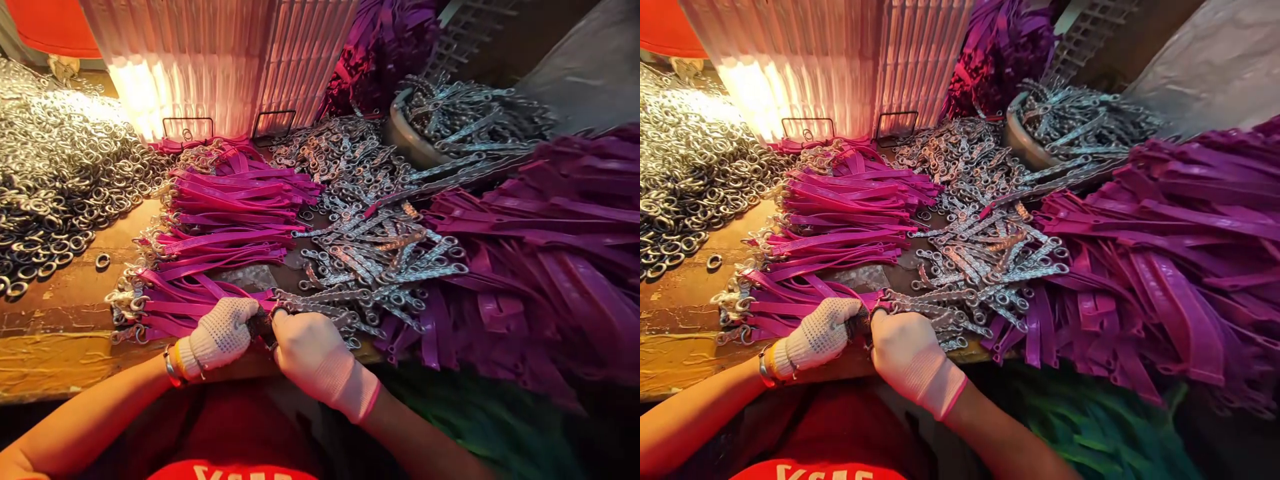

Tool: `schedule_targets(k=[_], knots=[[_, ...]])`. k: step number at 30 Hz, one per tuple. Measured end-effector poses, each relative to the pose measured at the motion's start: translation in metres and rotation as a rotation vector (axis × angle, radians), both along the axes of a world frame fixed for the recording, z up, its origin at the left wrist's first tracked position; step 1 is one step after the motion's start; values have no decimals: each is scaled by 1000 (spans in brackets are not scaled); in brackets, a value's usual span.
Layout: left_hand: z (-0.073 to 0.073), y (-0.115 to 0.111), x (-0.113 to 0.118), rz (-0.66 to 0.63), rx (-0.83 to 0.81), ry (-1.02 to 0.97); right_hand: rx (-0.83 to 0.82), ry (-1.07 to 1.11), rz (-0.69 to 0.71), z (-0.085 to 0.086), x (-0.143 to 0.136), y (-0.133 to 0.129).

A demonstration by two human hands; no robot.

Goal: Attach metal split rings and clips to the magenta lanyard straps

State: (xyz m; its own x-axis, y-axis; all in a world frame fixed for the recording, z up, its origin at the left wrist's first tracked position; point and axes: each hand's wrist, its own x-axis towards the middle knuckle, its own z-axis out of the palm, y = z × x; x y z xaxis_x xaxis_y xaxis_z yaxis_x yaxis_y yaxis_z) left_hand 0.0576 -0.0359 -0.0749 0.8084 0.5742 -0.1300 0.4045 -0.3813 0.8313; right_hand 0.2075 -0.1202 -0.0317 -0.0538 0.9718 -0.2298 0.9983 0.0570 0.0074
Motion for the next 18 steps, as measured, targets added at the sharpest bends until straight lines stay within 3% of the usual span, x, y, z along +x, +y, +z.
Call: schedule_targets(k=[4,7,10,12,15,18], knots=[[-11,6,1,-32,15,14,-81,-24,-42,-3,-2,1],[-15,6,1,-39,-79,-71,-124,-21,-71,-5,-1,-3],[-7,5,1,88,-218,-269,-158,14,-84,0,10,-11],[6,5,0,225,-314,-357,-73,73,-35,7,26,-12],[25,9,1,408,-647,-377,168,38,-68,13,54,5],[34,16,3,478,-1165,-432,177,-173,-236,-1,72,36]])
